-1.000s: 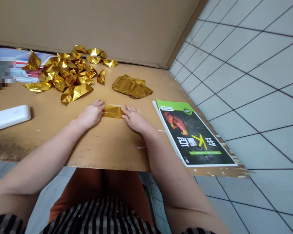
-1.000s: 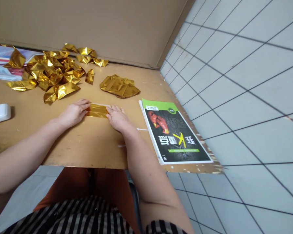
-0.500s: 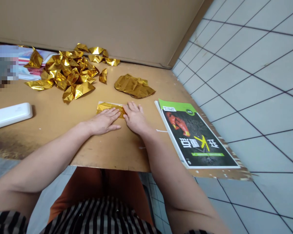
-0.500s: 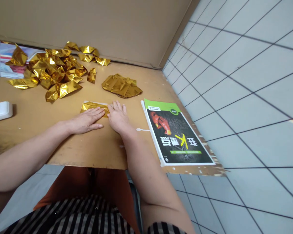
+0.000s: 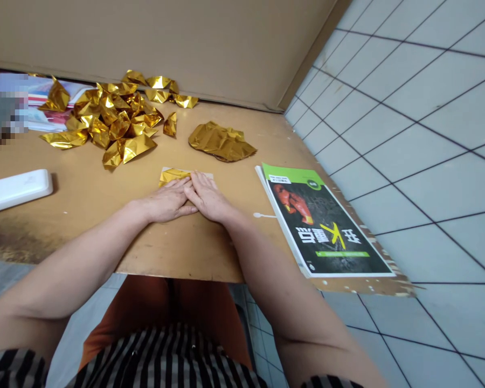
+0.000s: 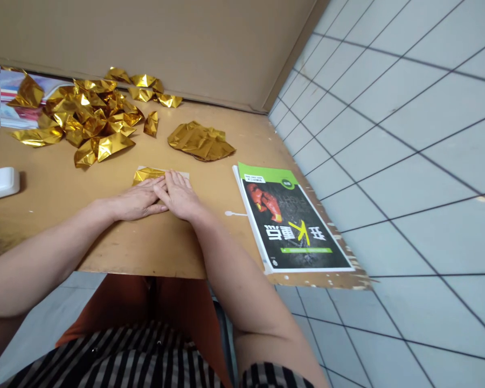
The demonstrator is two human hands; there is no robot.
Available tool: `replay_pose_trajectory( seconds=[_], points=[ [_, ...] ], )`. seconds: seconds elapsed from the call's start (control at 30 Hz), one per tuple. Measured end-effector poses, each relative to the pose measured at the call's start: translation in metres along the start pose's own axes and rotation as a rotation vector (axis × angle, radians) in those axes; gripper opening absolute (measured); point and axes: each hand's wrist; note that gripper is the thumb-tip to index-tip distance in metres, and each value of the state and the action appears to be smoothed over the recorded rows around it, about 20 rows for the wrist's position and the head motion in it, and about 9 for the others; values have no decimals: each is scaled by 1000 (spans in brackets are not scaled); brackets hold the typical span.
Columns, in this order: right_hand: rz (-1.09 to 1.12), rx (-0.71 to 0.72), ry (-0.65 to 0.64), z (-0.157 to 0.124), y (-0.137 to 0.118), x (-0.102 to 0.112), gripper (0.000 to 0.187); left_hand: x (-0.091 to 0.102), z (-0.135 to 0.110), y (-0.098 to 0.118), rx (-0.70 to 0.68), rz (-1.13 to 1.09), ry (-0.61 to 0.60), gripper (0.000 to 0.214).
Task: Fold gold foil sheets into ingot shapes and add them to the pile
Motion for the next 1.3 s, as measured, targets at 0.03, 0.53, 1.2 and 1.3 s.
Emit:
replay_pose_trajectory(
  seconds=[0.03,0.53,1.2,1.3],
  points=[
    [-10,-8,-5,0,0,1,89,0,0,-1,9,5,-12,76],
    [-141,-66,-39,-6,-8,6,80,12,-16,-13,227,115,-89,88],
    [-216,-24,121,-7,-12,9,61,2,-3,-31,124,128,303,35],
    [-184,72,49,-4,-18,0,66,3,-2,-31,94,118,315,35]
  ],
)
Point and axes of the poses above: each hand's wrist, its own z-axis towards the middle knuckle, its own x-axis out of the back of the hand, y = z × x, and after that the axes turned 10 degrees about -x, right-handed
